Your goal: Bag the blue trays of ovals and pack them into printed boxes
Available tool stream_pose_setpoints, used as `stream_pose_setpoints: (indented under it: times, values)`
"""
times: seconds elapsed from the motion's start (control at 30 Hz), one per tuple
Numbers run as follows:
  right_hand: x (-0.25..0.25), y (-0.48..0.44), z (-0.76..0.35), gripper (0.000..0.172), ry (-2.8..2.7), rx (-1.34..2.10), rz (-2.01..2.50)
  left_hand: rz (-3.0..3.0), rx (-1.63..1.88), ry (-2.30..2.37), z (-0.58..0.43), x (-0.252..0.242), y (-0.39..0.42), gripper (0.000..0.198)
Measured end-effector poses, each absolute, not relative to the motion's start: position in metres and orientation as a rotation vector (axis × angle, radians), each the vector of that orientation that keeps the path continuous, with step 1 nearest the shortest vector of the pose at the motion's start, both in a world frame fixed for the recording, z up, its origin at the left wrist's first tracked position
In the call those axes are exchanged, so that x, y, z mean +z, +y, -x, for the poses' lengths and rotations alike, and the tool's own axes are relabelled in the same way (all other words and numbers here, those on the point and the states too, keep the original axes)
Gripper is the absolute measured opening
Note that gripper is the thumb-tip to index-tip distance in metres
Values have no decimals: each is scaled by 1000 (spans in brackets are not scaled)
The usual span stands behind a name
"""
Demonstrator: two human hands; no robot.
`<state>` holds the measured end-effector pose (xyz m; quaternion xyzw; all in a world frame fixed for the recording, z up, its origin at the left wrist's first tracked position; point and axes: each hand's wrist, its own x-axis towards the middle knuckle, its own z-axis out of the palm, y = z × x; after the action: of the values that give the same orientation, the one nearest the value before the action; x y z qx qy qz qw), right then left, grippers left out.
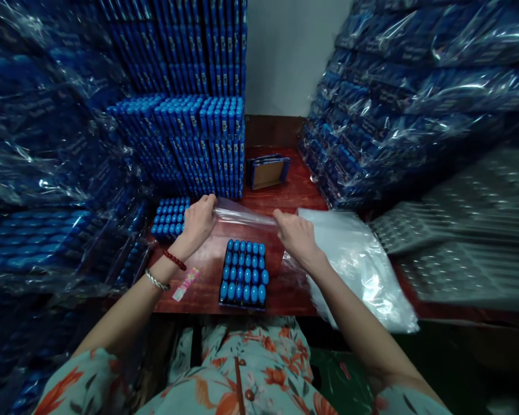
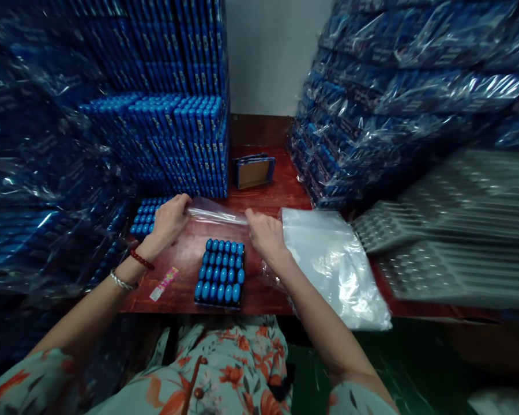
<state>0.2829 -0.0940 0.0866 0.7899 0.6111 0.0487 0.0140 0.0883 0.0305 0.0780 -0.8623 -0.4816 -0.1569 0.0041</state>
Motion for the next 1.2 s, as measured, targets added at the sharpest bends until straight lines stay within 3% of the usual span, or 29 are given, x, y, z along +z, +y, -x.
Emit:
stream_pose_setpoints:
  times: [0.07, 0.17, 0.23, 0.37, 0.43, 0.67, 0.83, 0.97, 1.2]
  values:
    - [85, -91, -289, 25, 1879, 280, -2680, 2726, -770, -1491, -85, 75, 33, 27]
    - [73, -87, -290, 36, 1849, 554, -3142, 2616, -1385, -1444, -84, 63, 30, 26]
    - [50, -86, -286, 44, 1786, 468, -3391, 2532, -1608, -1556, -85, 40, 26, 28]
    - [-23, -87, -277, 43, 1767, -437, -3412, 2852, -1336, -1939, -90, -29, 17, 24]
    - [-54, -88, -274, 38, 1810, -675, -3344, 3014, -1194, -1986, -93, -59, 13, 22]
    - [-88, -114, -250, 23, 1952, -905, -3287, 3005, -1268, -2115, -74, -97, -38, 21]
    - [-84, -139, -232, 28, 2064, -1164, -3242, 2868, -1374, -2304, -45, -101, -78, 29]
    - [-83, -135, -232, 33, 1813, -1177, -3377, 2845, -1523, -2467, -40, -102, -78, 33]
    - [-91, -117, -242, 28, 1670, -1193, -3446, 2649, -1503, -2639, -54, -108, -60, 14]
